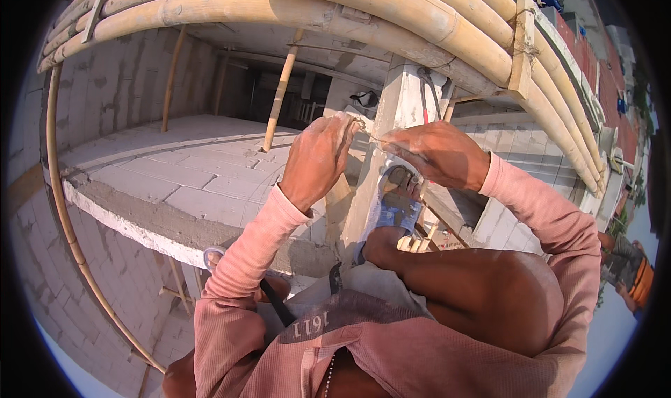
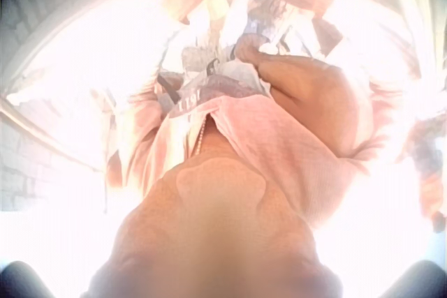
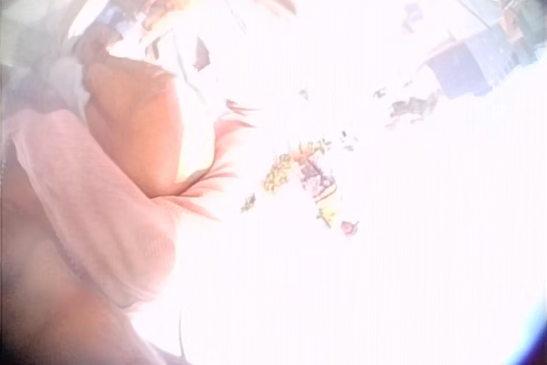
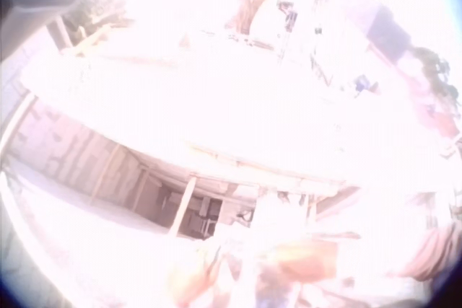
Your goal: The person secures bamboo poles to a concrete beam by wrapping wire around them, tightening the wire with pliers, and twisting the ends by hand.
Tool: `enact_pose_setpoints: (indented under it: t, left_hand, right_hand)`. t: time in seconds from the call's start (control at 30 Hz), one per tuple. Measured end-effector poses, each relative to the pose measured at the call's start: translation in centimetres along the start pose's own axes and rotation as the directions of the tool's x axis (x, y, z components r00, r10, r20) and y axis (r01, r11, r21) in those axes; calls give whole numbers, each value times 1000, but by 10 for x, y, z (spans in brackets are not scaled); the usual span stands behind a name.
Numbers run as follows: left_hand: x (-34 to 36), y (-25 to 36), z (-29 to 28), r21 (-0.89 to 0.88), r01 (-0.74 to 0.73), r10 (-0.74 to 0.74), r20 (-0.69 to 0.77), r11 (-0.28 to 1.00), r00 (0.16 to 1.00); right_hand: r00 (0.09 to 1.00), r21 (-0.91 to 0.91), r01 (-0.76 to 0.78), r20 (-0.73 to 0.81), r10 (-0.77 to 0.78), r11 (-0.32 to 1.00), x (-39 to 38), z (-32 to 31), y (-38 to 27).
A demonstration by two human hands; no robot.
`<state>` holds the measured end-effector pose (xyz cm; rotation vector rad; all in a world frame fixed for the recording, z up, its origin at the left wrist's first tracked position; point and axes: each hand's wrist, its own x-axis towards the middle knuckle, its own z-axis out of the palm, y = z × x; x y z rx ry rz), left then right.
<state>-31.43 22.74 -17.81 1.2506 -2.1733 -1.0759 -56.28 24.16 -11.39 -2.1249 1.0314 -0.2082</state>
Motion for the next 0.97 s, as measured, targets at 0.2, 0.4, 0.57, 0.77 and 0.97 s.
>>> enact_pose_setpoints:
  t: [0.2,0.4,0.57,0.77,0.97]
  left_hand:
    - [-10,3,-19,-175,-129,166,221,976,961]
    - [-10,13,-28,-157,-17,74,360,987,930]
    - [-10,15,-38,-217,-93,181,429,972,885]
    - [22,-77,-45,-398,128,-18,268,909,963]
    - [43,-103,-68,-507,518,-294,458,688,839]
  right_hand:
    - [916,-470,55,375,143,881,-4,-44,6]
    - [998,-269,31,66,-14,963,-11,-11,17]
    - [965,-252,65,263,3,966,-19,-19,26]
    - [958,-97,-203,189,218,974,-20,-41,51]
    - [895,111,-435,-52,442,894,4,-79,59]
